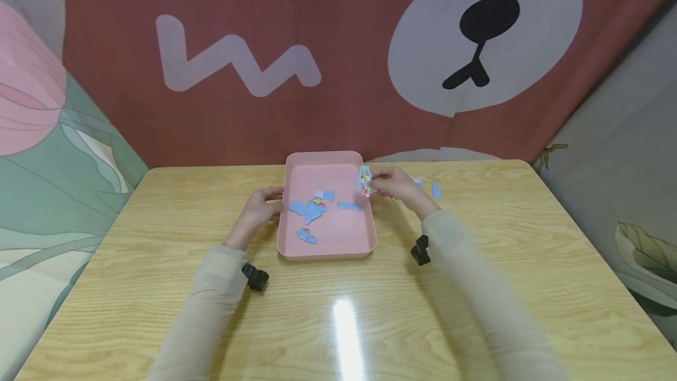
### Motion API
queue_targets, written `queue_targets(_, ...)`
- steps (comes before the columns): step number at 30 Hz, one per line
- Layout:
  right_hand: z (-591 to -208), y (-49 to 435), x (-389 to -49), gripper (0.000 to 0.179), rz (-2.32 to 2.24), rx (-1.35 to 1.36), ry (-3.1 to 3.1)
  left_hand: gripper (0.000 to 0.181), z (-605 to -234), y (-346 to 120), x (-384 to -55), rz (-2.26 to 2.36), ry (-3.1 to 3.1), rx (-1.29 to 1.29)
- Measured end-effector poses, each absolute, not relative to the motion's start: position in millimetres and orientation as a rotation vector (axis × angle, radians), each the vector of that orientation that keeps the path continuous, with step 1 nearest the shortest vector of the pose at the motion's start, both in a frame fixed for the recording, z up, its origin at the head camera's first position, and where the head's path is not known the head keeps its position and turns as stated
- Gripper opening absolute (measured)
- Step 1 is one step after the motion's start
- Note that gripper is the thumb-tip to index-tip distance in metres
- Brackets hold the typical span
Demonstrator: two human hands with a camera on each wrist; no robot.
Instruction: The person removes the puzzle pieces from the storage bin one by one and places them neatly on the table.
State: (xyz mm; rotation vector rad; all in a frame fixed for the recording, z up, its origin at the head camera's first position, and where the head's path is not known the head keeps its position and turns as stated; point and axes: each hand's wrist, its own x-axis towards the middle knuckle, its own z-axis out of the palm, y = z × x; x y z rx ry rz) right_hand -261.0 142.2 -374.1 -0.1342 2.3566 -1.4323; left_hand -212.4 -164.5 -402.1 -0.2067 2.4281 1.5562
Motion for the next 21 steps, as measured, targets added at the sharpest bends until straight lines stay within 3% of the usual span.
queue_targets(21,-377.3,217.3,-258.0,0.048,-1.555,-0.020,2.344,0.050,-401.7,-164.4,-211.5,1.529,2.431,-0.236)
